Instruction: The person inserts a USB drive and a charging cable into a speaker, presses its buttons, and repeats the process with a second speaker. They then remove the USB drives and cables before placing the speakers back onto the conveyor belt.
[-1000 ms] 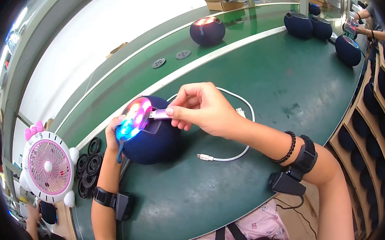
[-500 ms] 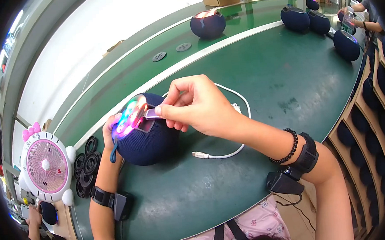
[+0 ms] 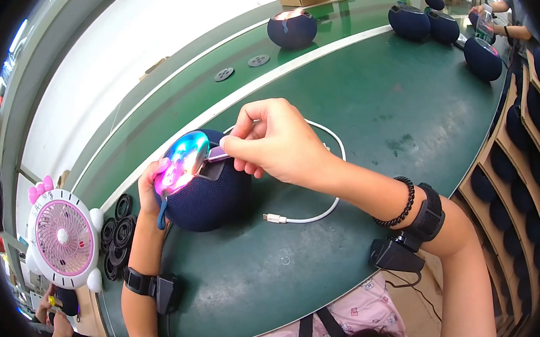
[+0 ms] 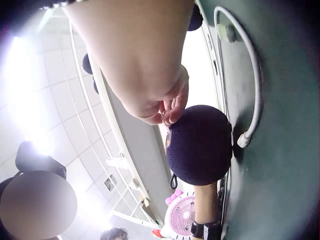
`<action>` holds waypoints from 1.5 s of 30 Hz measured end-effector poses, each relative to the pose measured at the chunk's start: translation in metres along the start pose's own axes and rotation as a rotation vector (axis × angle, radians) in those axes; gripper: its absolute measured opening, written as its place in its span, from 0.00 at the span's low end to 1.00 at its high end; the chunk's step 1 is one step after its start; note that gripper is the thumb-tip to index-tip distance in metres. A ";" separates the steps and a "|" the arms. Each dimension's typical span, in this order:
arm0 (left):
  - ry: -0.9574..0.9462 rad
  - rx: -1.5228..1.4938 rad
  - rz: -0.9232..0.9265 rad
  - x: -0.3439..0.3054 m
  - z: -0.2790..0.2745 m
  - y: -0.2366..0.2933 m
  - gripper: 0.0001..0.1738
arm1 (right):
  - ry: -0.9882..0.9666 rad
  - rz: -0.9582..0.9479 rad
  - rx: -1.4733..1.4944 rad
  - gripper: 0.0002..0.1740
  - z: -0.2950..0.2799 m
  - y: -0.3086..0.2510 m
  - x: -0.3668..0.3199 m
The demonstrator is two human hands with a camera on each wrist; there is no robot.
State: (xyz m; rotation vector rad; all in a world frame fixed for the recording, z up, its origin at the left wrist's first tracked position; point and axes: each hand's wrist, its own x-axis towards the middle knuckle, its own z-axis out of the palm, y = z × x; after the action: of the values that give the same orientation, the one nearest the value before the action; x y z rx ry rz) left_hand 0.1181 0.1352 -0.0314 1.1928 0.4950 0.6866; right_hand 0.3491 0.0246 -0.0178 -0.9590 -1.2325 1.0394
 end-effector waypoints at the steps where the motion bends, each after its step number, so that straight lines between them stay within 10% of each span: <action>1: -0.030 0.032 0.041 0.001 0.000 0.000 0.37 | -0.006 0.007 -0.006 0.11 0.000 -0.001 -0.001; 26: 0.053 0.164 0.102 -0.002 0.000 -0.002 0.41 | -0.120 -0.323 -0.402 0.07 -0.003 0.003 0.000; 39: 0.130 -0.074 0.131 0.001 -0.016 -0.011 0.26 | 0.021 -0.246 -0.335 0.15 0.001 0.010 0.000; 45: 0.118 0.193 0.106 -0.004 -0.001 -0.004 0.40 | -0.172 -0.060 -0.059 0.20 -0.002 0.013 0.002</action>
State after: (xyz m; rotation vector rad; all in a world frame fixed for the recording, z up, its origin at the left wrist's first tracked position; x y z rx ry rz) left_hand 0.1155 0.1317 -0.0352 1.3720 0.6102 0.8173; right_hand 0.3497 0.0297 -0.0298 -0.8862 -1.4320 1.0594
